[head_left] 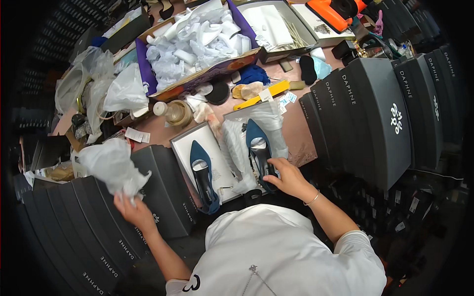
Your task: Stuffing shoes with paper, cleaning surfaces with a brush and iron, and placing them into boxes for packaging.
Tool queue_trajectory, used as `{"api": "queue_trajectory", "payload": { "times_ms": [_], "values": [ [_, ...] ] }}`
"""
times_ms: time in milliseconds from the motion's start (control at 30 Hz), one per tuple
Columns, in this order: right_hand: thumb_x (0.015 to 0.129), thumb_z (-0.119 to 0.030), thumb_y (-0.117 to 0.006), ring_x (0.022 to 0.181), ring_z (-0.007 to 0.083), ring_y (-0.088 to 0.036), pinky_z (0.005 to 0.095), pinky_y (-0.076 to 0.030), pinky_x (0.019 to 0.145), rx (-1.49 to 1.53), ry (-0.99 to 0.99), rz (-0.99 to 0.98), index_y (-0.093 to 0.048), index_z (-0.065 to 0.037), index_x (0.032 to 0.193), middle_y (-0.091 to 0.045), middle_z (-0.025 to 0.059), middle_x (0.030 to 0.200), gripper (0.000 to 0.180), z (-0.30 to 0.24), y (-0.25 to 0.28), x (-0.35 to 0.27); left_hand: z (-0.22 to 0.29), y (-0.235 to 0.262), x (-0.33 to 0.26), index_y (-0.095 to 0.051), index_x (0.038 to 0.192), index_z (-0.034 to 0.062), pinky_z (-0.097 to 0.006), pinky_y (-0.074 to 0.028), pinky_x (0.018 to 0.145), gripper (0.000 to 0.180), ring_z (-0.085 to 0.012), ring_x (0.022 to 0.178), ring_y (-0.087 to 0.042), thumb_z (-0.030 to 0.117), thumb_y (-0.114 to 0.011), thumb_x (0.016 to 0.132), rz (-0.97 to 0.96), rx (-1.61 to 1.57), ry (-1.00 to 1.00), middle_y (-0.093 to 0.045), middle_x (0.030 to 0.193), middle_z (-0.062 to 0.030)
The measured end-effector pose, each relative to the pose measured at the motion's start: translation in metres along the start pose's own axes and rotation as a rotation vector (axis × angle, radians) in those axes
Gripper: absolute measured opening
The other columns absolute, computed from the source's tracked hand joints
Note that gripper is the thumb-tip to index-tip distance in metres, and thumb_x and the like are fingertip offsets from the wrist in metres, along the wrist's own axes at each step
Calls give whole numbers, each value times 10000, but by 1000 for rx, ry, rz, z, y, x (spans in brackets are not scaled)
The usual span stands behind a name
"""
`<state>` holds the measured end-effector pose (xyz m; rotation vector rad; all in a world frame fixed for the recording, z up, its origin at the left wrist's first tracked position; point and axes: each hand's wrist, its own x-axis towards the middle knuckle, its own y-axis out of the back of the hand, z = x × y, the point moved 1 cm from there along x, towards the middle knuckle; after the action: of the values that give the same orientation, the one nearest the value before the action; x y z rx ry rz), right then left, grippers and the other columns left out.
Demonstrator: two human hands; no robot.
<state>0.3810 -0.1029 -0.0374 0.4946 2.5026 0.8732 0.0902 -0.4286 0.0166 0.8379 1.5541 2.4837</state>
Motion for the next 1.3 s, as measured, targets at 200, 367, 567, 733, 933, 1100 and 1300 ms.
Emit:
{"api": "queue_trajectory", "payload": {
  "times_ms": [200,367,567,733,933,1100,1300],
  "values": [
    [688,-356,-810,1036,421,-585,460,-486,872,-381,-181,-239,-330,-30,1394,-480,268,1279,914,-19,-38,6,13,19,33,-471,1341,52,-535,-265,1072,553,-403,1353,-281,140,-653,827,-27,188,-29,-338,1438,-212],
    [679,-293,-795,960,386,-624,431,-516,831,-312,-254,-229,-585,-6,1112,-626,200,1031,560,19,-30,-4,73,38,16,-542,1230,-27,-365,-381,1023,431,-269,1183,-519,-17,-616,805,-86,-574,-12,-558,1230,-147],
    [685,-269,-784,819,318,-655,430,-536,698,-570,-67,-94,-678,-43,795,-639,155,884,273,-8,-35,-18,161,-59,-65,-458,1334,29,-341,-416,997,509,-217,1175,-508,103,-652,870,-844,-1178,105,-503,1280,-138],
    [734,-279,-746,727,332,-626,411,-505,621,-503,129,-53,-630,-25,761,-594,131,784,280,-95,24,-48,196,-115,-106,-115,1499,128,-367,-410,999,823,-256,1217,-468,205,-657,884,-908,-1473,551,-394,1368,-168],
    [703,-335,-784,933,350,-628,417,-520,744,4,211,-33,-567,-33,1157,-601,194,962,587,-109,58,-17,219,-124,-87,-191,1440,160,-350,-565,711,650,-239,886,-630,138,-471,854,-997,-1862,654,-512,1175,-134],
    [696,-112,-752,1055,424,-584,400,-480,868,187,423,115,-292,-48,1436,-571,283,1134,875,-44,49,58,235,-79,-98,-95,1478,193,-359,-581,693,756,-268,864,-662,133,-459,819,-1063,-1761,632,-525,1128,-173],
    [714,-4,-649,1117,432,-546,385,-463,919,316,430,-134,-270,-44,1454,-541,300,1214,832,-14,23,63,240,-94,-162,33,1516,211,-312,-507,852,851,-250,1120,-545,115,-498,857,-715,-1256,580,-397,1353,-187]
  ]
}}
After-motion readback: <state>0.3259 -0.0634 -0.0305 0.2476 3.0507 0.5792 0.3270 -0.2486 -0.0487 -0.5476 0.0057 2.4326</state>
